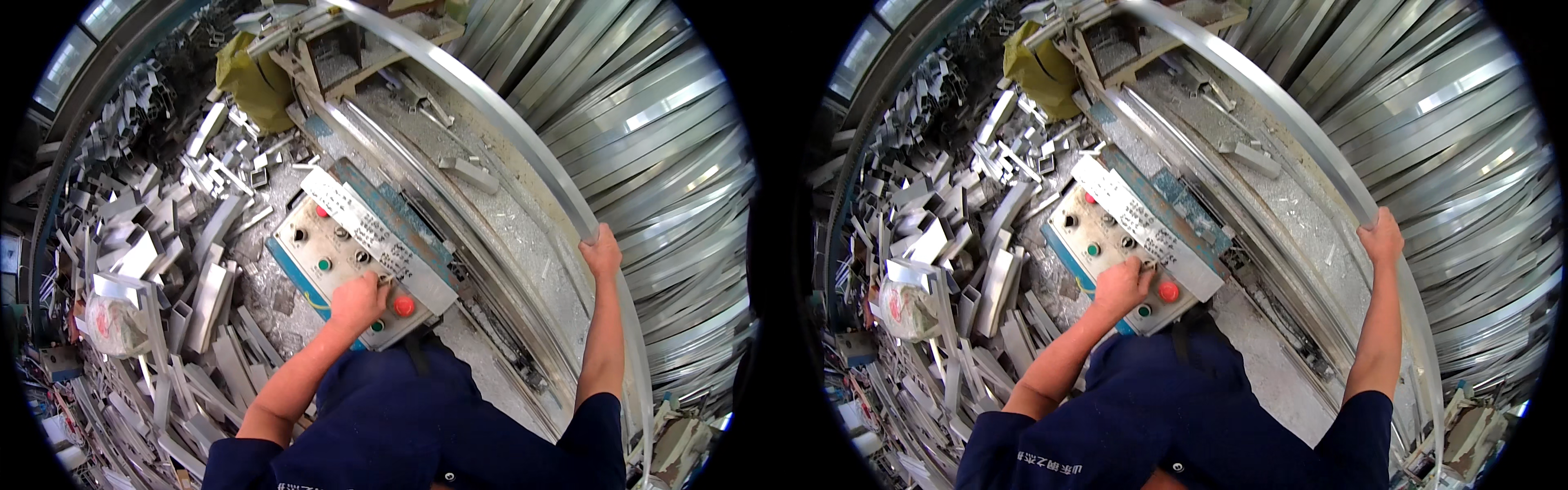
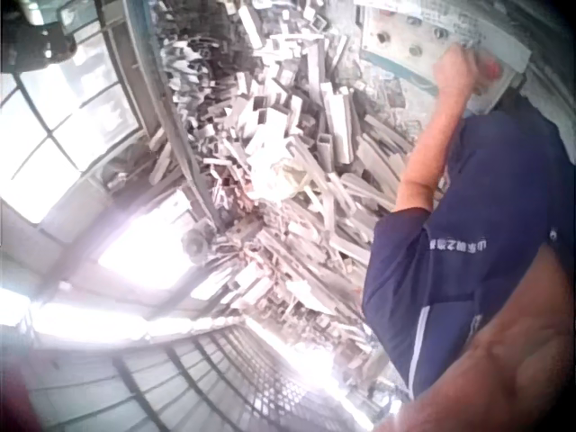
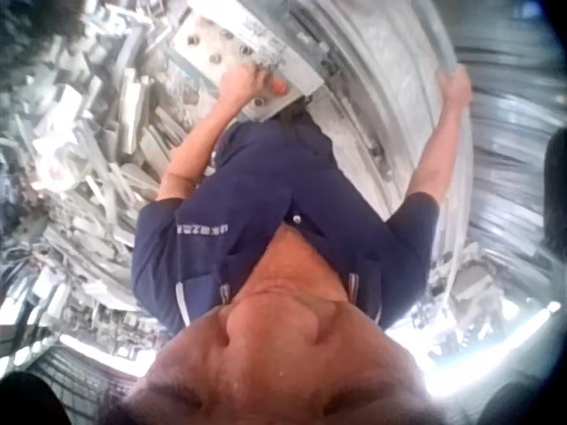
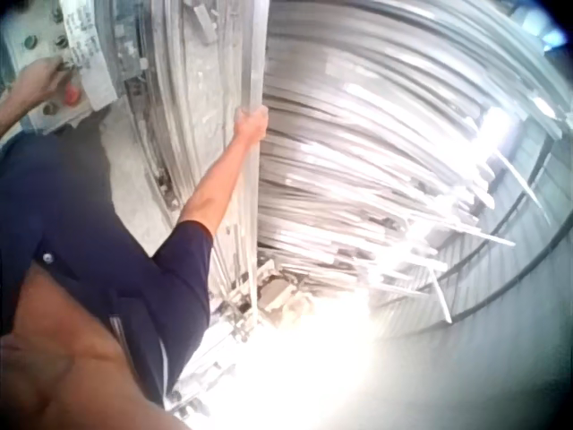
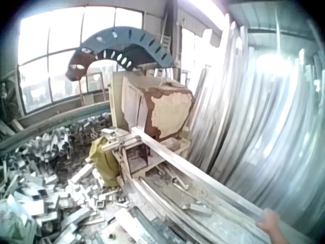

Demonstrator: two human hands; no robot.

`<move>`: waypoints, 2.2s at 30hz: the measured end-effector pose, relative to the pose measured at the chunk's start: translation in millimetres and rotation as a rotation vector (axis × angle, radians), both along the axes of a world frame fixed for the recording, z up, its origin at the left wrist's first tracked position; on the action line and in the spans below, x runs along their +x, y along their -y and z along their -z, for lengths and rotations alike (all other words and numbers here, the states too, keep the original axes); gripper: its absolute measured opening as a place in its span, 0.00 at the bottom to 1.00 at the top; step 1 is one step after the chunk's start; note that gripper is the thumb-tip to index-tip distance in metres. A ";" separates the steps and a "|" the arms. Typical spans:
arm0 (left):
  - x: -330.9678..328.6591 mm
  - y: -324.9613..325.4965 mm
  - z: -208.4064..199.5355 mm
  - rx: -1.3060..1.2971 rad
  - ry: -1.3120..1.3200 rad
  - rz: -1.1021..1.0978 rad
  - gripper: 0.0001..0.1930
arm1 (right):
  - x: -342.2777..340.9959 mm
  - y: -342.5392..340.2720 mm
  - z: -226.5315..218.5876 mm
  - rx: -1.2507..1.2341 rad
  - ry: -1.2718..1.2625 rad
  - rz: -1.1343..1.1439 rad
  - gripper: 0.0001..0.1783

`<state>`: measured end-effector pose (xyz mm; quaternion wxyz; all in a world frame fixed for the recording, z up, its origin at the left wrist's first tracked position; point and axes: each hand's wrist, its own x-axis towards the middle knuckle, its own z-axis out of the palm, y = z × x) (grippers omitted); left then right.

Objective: The person measures and marks aluminum profiles with a tape measure and marker, then positions them on a cutting machine and operates the controls to cut the pieces. The cut pieces are stacked on the floor.

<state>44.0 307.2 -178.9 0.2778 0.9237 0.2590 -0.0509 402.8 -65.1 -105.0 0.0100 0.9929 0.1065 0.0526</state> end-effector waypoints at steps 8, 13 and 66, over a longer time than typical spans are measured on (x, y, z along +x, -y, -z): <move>13.6 -23.9 -15.0 0.204 0.013 0.507 0.07 | 1.8 1.2 2.0 0.048 0.046 -0.037 0.25; 15.6 -33.0 -9.2 0.279 0.079 0.642 0.06 | 4.7 2.6 4.9 0.041 0.034 -0.035 0.25; -13.8 -13.0 5.0 0.033 -0.077 0.185 0.12 | 15.9 -30.2 0.2 0.007 -0.029 0.040 0.25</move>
